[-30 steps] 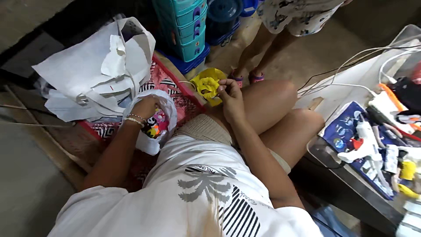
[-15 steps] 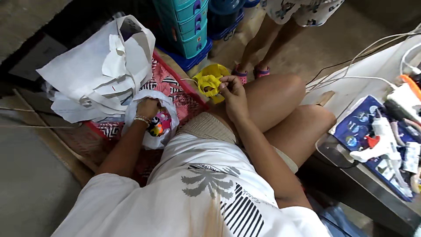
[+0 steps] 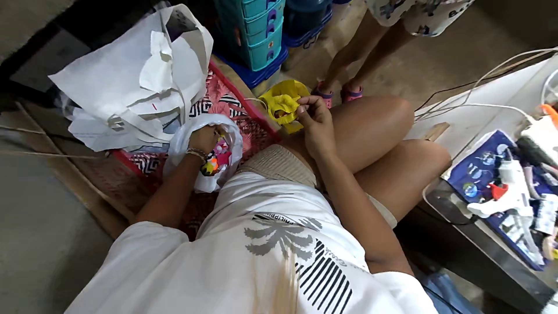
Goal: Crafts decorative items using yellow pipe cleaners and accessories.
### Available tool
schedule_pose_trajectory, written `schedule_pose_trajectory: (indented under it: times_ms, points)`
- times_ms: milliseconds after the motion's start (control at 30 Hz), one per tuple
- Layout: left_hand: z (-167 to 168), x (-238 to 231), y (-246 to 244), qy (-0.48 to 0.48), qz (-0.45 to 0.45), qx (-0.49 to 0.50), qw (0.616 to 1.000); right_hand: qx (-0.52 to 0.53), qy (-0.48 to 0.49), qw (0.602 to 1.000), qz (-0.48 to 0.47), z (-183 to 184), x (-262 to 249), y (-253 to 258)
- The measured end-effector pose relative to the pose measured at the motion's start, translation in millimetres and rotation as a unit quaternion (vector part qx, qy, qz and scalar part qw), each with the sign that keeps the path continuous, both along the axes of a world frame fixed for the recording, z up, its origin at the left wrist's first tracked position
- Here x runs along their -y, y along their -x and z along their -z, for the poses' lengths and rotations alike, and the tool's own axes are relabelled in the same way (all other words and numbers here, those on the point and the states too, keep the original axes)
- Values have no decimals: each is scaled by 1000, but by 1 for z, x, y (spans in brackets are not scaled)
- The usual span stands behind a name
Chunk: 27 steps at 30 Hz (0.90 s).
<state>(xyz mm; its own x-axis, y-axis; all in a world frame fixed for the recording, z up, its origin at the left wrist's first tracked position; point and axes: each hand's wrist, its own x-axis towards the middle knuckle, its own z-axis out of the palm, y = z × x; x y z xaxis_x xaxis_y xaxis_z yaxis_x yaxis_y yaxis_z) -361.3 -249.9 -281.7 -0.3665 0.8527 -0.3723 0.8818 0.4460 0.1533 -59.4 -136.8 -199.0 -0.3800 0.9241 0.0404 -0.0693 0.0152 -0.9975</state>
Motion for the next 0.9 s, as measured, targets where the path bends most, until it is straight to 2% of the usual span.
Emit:
schedule_pose_trajectory:
  times_ms: [133, 300, 467, 633, 733, 767, 833, 900]
  points:
    - [-4, -8, -9, 44, -19, 12, 999, -3, 3, 1000, 3, 0, 0, -1]
    - [8, -4, 1, 32, 48, 30, 998, 2, 0, 1000, 1, 0, 0, -1]
    - [10, -3, 9, 25, 61, 48, 997, 2, 0, 1000, -3, -2, 1, 0]
    - [-30, 4, 4, 15, -16, 77, 997, 8, -7, 1000, 2, -1, -1, -1]
    - [-59, 16, 2, -5, -25, 123, 992, 3, -12, 1000, 6, 1, -3, -1]
    - [-71, 19, 0, 7, -5, 130, 991, 4, -13, 1000, 7, 1, -4, -1]
    - [-94, 24, -3, -12, 94, 120, 988, 3, -13, 1000, 4, 1, -4, 0]
    - [-132, 28, -14, 8, 186, 116, 976, 3, -15, 1000, 2, 1, -5, 0]
